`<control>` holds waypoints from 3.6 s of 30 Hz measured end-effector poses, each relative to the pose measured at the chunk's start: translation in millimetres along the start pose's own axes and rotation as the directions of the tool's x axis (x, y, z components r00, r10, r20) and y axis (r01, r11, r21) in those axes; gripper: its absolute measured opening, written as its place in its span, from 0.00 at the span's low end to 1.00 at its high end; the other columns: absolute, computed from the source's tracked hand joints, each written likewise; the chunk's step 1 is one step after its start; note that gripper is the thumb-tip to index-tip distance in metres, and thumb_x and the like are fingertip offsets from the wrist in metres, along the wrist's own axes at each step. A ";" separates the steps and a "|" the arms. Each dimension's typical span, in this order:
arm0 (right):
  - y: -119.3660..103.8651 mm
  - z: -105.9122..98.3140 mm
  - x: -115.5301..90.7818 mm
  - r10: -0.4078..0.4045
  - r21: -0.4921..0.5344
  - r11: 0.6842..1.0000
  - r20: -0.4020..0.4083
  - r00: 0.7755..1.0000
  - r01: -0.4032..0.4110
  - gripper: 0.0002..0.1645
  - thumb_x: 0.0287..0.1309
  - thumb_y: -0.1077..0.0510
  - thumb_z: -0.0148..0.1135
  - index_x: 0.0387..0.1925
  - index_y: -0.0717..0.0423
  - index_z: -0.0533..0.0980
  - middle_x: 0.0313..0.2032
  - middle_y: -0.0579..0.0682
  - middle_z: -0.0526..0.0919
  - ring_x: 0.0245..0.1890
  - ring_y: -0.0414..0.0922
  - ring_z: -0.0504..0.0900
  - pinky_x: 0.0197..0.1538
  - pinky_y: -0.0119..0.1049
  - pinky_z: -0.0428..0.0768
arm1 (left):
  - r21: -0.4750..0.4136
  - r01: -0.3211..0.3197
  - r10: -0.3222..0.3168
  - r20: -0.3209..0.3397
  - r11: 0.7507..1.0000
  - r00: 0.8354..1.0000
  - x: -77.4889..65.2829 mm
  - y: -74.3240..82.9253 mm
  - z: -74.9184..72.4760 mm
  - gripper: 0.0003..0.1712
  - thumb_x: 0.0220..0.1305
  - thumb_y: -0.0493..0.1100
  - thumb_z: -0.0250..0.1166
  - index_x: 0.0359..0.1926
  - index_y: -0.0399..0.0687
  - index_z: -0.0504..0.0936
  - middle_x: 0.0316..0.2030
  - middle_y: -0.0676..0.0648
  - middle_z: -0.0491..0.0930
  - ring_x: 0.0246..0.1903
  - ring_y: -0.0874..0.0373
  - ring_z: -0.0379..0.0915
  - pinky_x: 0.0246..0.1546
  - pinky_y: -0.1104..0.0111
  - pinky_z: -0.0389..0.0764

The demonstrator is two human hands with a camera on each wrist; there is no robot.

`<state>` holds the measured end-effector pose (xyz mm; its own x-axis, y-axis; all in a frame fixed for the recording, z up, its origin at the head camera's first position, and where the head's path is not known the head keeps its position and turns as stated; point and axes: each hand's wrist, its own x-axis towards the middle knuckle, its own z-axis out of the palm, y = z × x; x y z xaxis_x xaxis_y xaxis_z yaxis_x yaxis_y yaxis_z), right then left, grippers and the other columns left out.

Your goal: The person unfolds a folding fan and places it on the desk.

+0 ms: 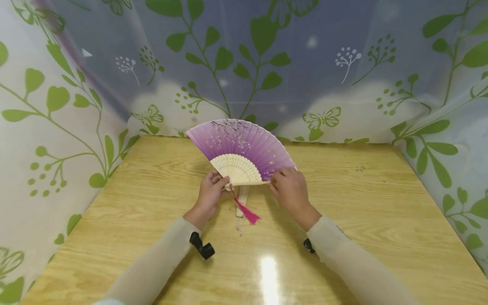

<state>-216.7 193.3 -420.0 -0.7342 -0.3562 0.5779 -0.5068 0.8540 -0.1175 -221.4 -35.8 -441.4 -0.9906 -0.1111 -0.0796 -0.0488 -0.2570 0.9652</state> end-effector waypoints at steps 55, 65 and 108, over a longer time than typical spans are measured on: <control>-10.0 -39.0 -31.0 0.172 -0.010 0.983 0.395 0.903 -0.183 0.27 0.49 0.63 0.64 0.08 0.48 0.58 0.11 0.42 0.58 0.15 0.41 0.61 0.19 0.35 0.65 | 0.064 0.140 -0.150 0.179 0.988 0.972 27.5 -12.1 61.6 0.25 0.68 0.38 0.63 0.63 0.37 0.73 0.56 0.39 0.78 0.38 0.64 0.78 0.35 0.74 0.78; 8.3 -51.0 -39.1 0.199 0.054 0.966 0.475 0.857 -0.255 0.26 0.49 0.63 0.68 0.08 0.50 0.62 0.10 0.41 0.63 0.14 0.40 0.64 0.18 0.34 0.67 | 0.131 0.134 -0.156 0.171 0.982 0.973 36.9 -28.7 106.9 0.22 0.65 0.37 0.65 0.59 0.35 0.77 0.48 0.42 0.83 0.28 0.66 0.76 0.27 0.77 0.76; 60.6 -78.9 -51.5 0.313 -0.049 0.895 0.778 0.545 -0.443 0.11 0.39 0.66 0.62 0.24 0.59 0.66 0.21 0.51 0.71 0.15 0.43 0.71 0.15 0.29 0.68 | 0.373 0.004 -0.158 0.384 0.928 0.910 21.5 -56.8 187.8 0.16 0.67 0.37 0.62 0.52 0.31 0.80 0.23 0.44 0.79 0.22 0.61 0.72 0.28 0.72 0.79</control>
<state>-174.0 293.4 -393.1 -0.9099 -0.2220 -0.3503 -0.1059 0.9410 -0.3214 -263.9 156.6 -451.1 -0.9426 0.3079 -0.1293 -0.0967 0.1189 0.9882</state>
